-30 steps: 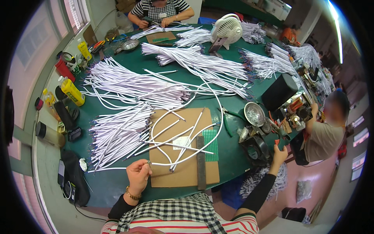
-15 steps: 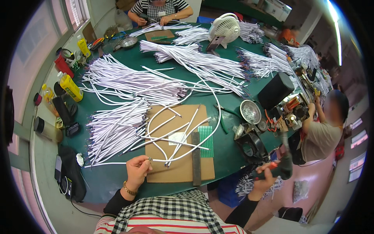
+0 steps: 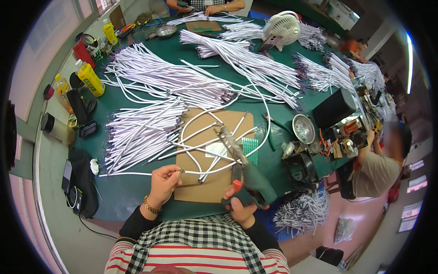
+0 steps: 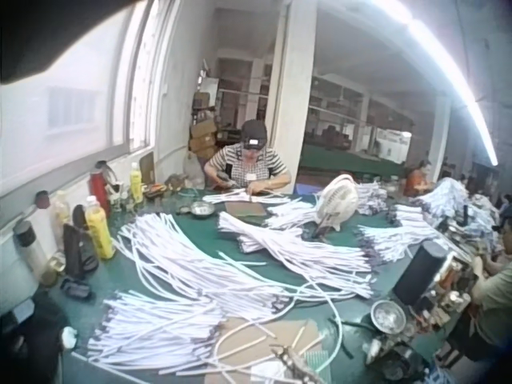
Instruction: The person solders multiple white wires to a green printed circuit board using a soldering iron.
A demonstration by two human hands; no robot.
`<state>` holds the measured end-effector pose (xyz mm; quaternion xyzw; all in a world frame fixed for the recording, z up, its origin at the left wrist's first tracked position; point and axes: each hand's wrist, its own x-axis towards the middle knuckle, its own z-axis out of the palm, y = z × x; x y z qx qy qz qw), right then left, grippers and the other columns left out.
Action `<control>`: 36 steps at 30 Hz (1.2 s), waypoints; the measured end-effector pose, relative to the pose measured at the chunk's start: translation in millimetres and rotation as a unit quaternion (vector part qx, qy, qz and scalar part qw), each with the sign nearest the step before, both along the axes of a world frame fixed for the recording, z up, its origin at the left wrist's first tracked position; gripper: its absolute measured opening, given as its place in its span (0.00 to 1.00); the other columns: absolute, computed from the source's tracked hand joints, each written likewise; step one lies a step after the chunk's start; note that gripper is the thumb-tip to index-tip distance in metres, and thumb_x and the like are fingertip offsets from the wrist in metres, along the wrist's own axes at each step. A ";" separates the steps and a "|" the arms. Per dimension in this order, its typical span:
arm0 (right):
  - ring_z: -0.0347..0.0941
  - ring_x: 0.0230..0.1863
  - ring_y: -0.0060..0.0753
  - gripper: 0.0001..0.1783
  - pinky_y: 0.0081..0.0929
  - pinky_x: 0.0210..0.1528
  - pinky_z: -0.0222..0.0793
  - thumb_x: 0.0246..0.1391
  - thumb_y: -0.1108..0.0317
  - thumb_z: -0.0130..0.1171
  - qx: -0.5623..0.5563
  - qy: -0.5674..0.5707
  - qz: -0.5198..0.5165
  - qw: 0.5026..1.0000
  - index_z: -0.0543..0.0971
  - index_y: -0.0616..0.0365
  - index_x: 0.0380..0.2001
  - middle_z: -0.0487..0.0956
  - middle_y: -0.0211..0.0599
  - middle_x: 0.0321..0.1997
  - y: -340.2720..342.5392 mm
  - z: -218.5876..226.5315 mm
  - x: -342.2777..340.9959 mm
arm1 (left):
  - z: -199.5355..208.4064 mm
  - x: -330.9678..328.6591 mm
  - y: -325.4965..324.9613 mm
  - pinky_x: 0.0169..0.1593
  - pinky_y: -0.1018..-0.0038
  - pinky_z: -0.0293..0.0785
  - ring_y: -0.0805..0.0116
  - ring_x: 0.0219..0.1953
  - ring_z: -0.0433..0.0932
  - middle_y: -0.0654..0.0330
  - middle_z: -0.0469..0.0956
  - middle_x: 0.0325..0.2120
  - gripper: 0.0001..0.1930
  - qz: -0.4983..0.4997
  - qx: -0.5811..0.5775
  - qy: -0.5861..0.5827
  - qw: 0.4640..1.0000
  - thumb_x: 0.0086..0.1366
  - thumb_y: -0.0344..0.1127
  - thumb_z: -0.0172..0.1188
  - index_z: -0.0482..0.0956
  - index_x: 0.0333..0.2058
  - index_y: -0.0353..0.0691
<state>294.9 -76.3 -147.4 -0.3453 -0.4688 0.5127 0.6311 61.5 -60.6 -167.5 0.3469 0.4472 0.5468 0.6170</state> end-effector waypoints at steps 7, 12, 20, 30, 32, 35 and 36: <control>0.67 0.33 0.28 0.27 0.32 0.43 0.66 0.53 0.72 0.56 -0.060 -0.110 0.157 0.980 0.61 0.57 0.56 0.70 0.33 0.30 10.3 -7.5 9.9 | -3.5 -3.5 4.4 0.18 0.88 0.58 0.86 0.14 0.64 0.65 0.76 0.18 0.09 0.028 -0.041 0.006 0.999 0.62 0.30 0.59 0.79 0.38 0.32; 0.69 0.31 0.27 0.21 0.25 0.36 0.67 0.50 0.77 0.60 -0.073 -0.084 0.189 0.976 0.70 0.62 0.49 0.72 0.34 0.30 -9.2 -7.0 16.8 | -4.1 -6.4 6.3 0.17 0.88 0.55 0.87 0.13 0.62 0.65 0.76 0.17 0.08 0.029 -0.043 -0.034 0.998 0.62 0.30 0.59 0.79 0.38 0.32; 0.74 0.29 0.28 0.12 0.20 0.29 0.73 0.51 0.80 0.56 -0.346 0.056 0.186 0.918 0.76 0.64 0.41 0.77 0.40 0.30 -25.8 -3.3 28.4 | -4.2 -8.3 8.8 0.17 0.88 0.52 0.87 0.13 0.59 0.64 0.75 0.18 0.09 0.029 -0.072 -0.036 0.996 0.62 0.31 0.59 0.78 0.38 0.31; 0.76 0.35 0.31 0.09 0.25 0.36 0.75 0.56 0.79 0.49 -0.313 -0.104 0.246 0.911 0.75 0.66 0.40 0.77 0.42 0.33 -17.9 -1.5 33.5 | 0.0 -8.8 8.8 0.16 0.88 0.51 0.87 0.14 0.59 0.65 0.74 0.17 0.09 0.028 -0.082 -0.049 0.995 0.62 0.30 0.58 0.78 0.39 0.32; 0.76 0.36 0.31 0.09 0.25 0.37 0.75 0.56 0.77 0.49 -0.280 -0.194 0.266 0.902 0.75 0.65 0.40 0.77 0.42 0.34 -16.6 -0.9 33.3 | 1.4 -8.3 8.5 0.16 0.88 0.51 0.87 0.14 0.60 0.65 0.74 0.17 0.09 0.030 -0.084 -0.047 0.995 0.62 0.30 0.58 0.78 0.39 0.32; 0.76 0.35 0.31 0.09 0.25 0.37 0.75 0.56 0.76 0.50 -0.341 -0.156 0.232 0.898 0.75 0.67 0.39 0.77 0.42 0.33 -14.5 0.3 27.5 | 2.9 -7.0 8.3 0.16 0.88 0.51 0.87 0.13 0.60 0.65 0.74 0.17 0.08 0.039 -0.088 -0.017 0.995 0.62 0.29 0.58 0.79 0.38 0.32; 0.73 0.31 0.28 0.09 0.23 0.33 0.71 0.52 0.75 0.53 -0.301 -0.168 0.232 0.910 0.74 0.64 0.38 0.75 0.37 0.29 -14.5 1.6 24.6 | 3.3 -6.8 8.3 0.16 0.88 0.51 0.88 0.13 0.60 0.66 0.74 0.17 0.08 0.039 -0.084 -0.013 0.996 0.62 0.29 0.58 0.79 0.38 0.32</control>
